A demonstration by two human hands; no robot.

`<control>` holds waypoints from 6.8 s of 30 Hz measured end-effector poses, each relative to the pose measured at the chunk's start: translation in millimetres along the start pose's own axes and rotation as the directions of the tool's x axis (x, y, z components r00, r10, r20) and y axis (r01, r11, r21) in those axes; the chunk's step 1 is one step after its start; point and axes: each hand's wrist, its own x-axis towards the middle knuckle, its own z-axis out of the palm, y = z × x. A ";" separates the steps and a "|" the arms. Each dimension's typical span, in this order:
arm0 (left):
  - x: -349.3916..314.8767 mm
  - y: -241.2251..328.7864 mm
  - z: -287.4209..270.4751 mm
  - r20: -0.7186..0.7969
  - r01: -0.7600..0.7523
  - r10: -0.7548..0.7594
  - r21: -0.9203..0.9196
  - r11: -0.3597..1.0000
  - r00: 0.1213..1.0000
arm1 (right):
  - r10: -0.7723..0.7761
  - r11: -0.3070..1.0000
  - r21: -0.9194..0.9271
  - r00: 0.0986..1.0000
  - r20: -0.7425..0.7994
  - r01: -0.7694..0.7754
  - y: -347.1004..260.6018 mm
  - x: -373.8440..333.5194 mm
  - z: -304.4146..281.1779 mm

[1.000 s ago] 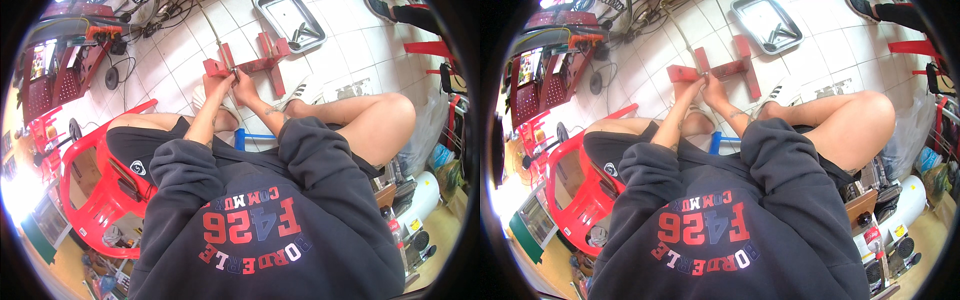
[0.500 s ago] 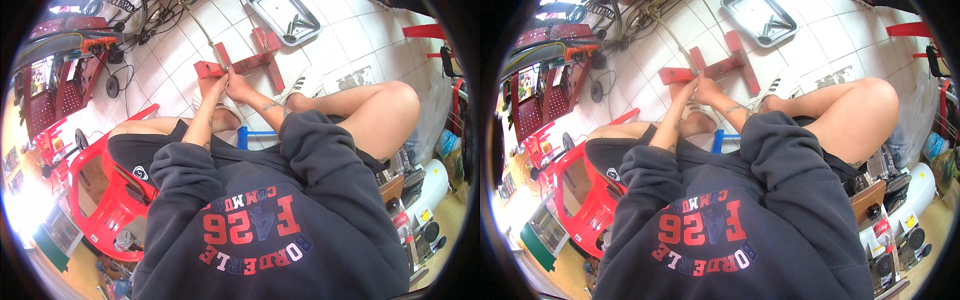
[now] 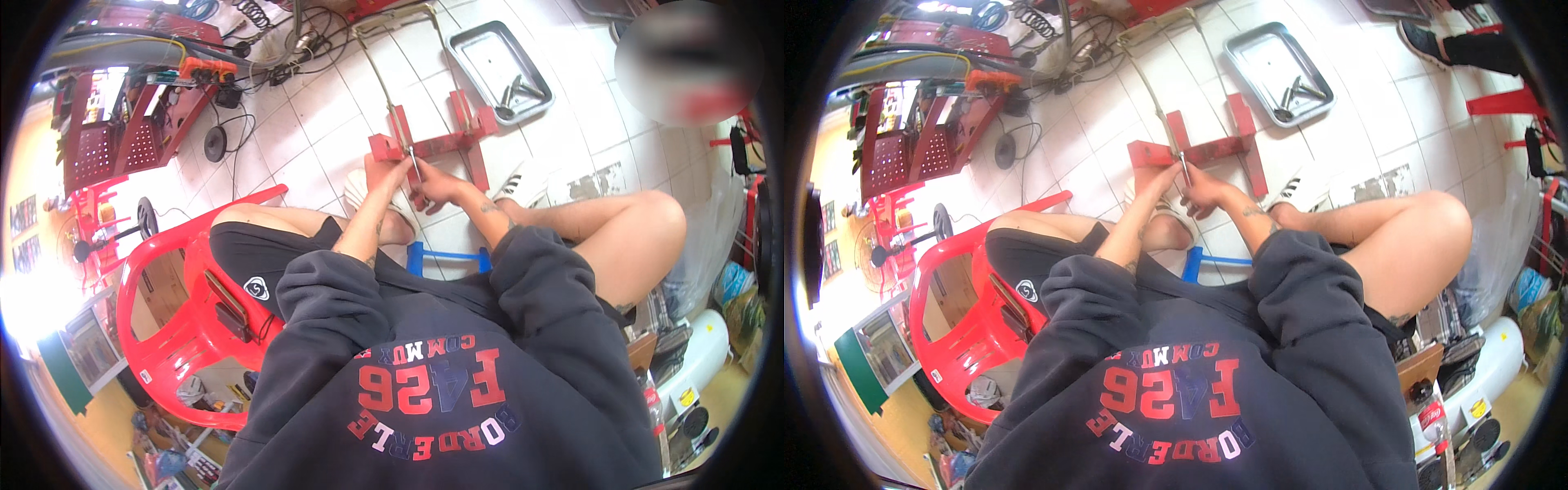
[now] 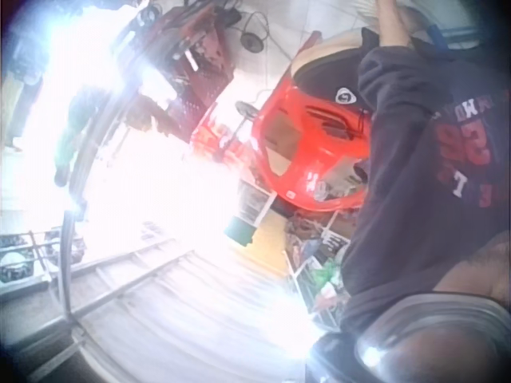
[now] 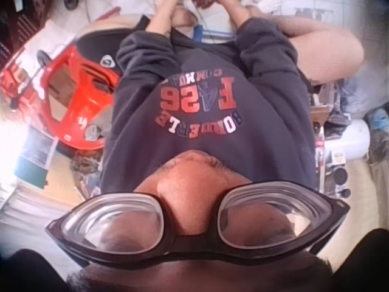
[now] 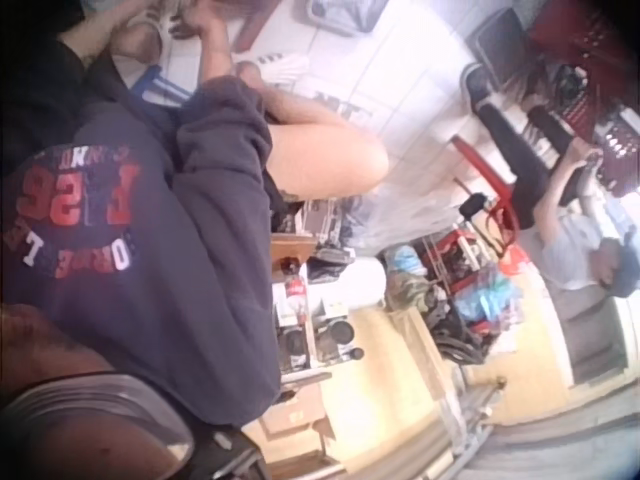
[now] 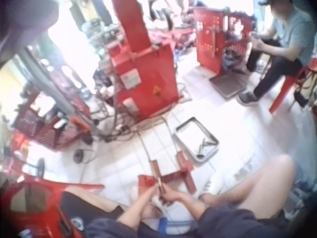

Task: The person sits on the floor and assembles a red metal frame by hand. They insert and tighten bolts into the frame using a wrench, repeatedly adjusting the components to secure them together.

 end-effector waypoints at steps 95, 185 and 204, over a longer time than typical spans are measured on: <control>-14.4 -0.7 -12.6 -0.201 -0.189 0.172 -0.069 0.980 0.964 | -0.156 0.983 -0.133 0.950 -0.270 0.124 -13.9 34.4 -35.5; -33.1 29.4 -37.8 0.023 0.074 -0.078 0.136 0.988 0.997 | -0.087 0.988 -0.145 0.976 -0.201 0.058 -48.5 -14.2 32.9; -2.8 -7.7 -16.3 0.180 -0.058 0.081 -0.129 0.990 0.980 | 0.181 0.971 0.166 0.983 -0.031 -0.173 -49.6 1.5 -19.1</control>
